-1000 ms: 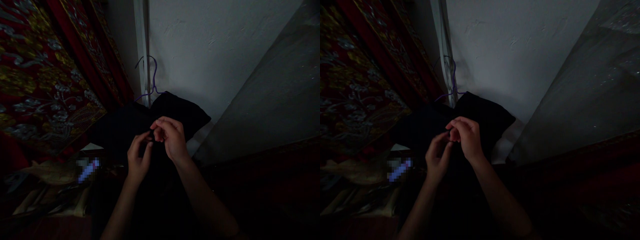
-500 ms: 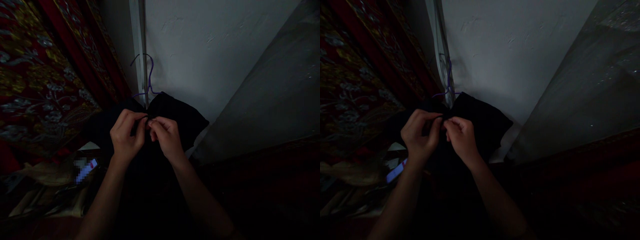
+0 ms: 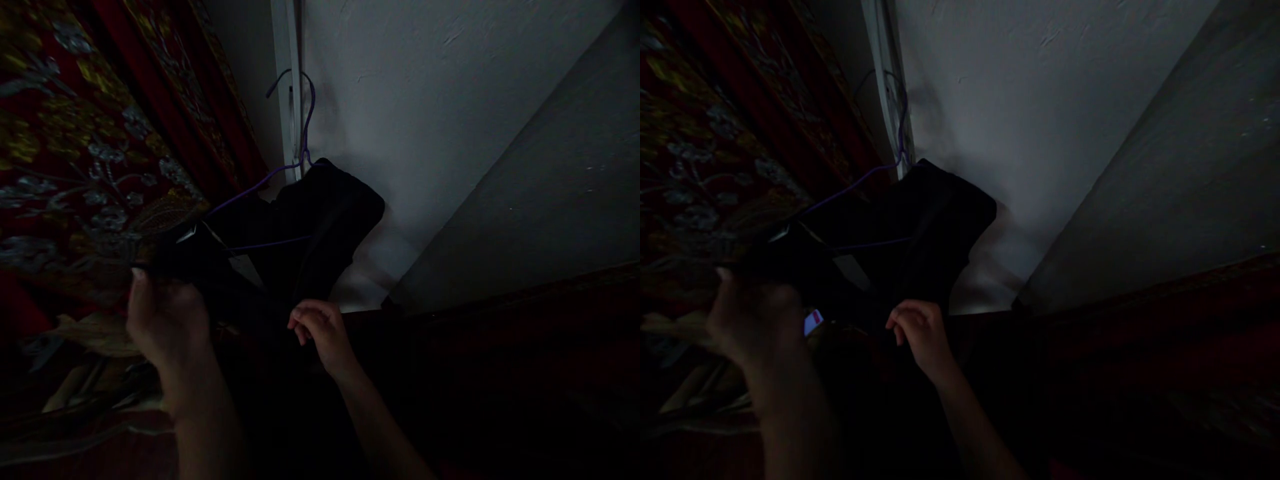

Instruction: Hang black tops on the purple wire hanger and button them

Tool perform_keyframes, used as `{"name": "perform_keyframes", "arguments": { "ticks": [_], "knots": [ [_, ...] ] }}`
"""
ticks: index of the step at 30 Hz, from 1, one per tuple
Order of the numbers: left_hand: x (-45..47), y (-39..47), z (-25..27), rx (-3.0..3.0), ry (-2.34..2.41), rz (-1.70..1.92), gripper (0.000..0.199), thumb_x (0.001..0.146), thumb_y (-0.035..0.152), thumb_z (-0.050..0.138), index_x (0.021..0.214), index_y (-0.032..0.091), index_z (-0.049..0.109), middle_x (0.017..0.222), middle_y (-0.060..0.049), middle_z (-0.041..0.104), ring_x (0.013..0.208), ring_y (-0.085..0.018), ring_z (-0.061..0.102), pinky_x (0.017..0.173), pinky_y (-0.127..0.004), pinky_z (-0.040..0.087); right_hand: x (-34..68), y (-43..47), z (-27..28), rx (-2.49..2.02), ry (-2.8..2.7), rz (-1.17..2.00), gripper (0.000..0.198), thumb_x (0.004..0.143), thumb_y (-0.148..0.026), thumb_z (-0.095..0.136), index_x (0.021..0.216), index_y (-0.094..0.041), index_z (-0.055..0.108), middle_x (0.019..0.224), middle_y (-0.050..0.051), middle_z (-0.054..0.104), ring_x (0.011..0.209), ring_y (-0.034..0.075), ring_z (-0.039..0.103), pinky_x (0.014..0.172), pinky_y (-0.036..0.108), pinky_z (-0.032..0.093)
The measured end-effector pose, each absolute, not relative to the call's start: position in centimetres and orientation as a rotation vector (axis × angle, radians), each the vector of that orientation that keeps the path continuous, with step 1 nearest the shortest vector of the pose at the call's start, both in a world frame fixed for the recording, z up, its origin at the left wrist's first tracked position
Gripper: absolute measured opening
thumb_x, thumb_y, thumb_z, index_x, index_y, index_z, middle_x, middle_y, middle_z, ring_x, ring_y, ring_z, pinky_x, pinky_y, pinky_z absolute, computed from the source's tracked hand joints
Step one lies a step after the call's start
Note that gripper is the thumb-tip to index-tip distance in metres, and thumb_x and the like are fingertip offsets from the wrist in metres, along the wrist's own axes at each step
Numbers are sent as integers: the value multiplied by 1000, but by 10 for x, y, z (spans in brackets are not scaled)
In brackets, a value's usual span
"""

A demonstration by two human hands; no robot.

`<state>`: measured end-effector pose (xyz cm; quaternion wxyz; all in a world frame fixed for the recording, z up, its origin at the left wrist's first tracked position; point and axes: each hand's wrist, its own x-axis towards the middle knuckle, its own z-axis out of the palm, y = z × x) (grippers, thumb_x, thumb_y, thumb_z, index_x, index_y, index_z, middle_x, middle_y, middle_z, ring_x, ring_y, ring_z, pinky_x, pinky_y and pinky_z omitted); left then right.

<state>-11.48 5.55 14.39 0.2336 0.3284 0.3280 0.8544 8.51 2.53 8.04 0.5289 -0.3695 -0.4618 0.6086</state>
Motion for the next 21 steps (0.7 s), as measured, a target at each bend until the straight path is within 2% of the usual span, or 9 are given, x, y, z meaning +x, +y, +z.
{"name": "perform_keyframes", "arguments": {
  "ticks": [3, 5, 8, 10, 12, 13, 15, 17, 21],
  "knots": [
    [-108, 45, 106, 555, 776, 2127, 17, 91, 39, 65, 86, 22, 64, 87, 1, 72, 102, -16, 67, 89, -26, 53, 82, 10, 71, -880, -957, 1473, 28, 75, -35, 62, 54, -17, 64, 46, -3, 52, 39, 7, 40, 44, 23, 26],
    [-95, 44, 92, 536, 812, 2044, 21, 88, 43, 68, 84, 23, 64, 87, 1, 72, 99, -16, 68, 87, -26, 53, 90, 9, 70, -883, -885, 1431, 28, 74, -37, 64, 53, -17, 64, 45, -3, 50, 38, 6, 38, 43, 22, 24],
    [-78, 54, 89, 757, 1038, 2267, 22, 86, 42, 70, 86, 21, 63, 91, 1, 70, 98, -17, 66, 94, -29, 50, 109, 10, 77, -893, -853, 1361, 27, 72, -36, 66, 53, -17, 65, 49, -2, 54, 39, 6, 39, 42, 22, 24],
    [-73, 62, 95, 940, 1183, 2481, 19, 88, 38, 69, 92, 20, 63, 101, 0, 69, 106, -17, 63, 103, -32, 44, 119, 10, 82, -891, -879, 1340, 27, 72, -36, 67, 54, -17, 66, 51, -1, 56, 40, 6, 40, 42, 22, 25],
    [-73, 69, 102, 1100, 1242, 2536, 18, 91, 37, 65, 96, 20, 62, 109, -2, 68, 109, -17, 62, 106, -34, 42, 120, 7, 84, -881, -914, 1348, 27, 74, -36, 67, 55, -17, 67, 51, -1, 56, 40, 6, 40, 42, 22, 25],
    [-73, 72, 104, 1150, 1250, 2515, 18, 92, 37, 63, 97, 20, 61, 108, -2, 67, 105, -17, 62, 103, -35, 44, 119, 5, 85, -874, -927, 1360, 28, 74, -36, 67, 55, -17, 67, 51, -1, 56, 39, 6, 40, 42, 22, 25],
    [-76, 74, 106, 1163, 1299, 2478, 21, 92, 41, 61, 96, 20, 58, 90, 1, 63, 84, -15, 61, 87, -32, 49, 111, 1, 86, -854, -942, 1398, 28, 76, -37, 66, 55, -17, 67, 48, -2, 54, 38, 6, 39, 42, 22, 25],
    [-80, 75, 108, 1080, 1358, 2480, 25, 89, 43, 65, 93, 20, 56, 77, 5, 52, 67, -11, 51, 70, -27, 46, 102, -2, 87, -831, -949, 1447, 29, 76, -37, 65, 55, -17, 66, 47, -3, 53, 38, 6, 39, 43, 22, 25],
    [-90, 76, 115, 942, 1353, 2522, 22, 88, 38, 67, 92, 20, 55, 75, 6, 44, 60, -9, 38, 56, -22, 36, 91, -5, 91, -784, -966, 1528, 29, 75, -38, 63, 55, -17, 64, 49, -3, 53, 38, 6, 38, 43, 22, 26]
  ]
}}
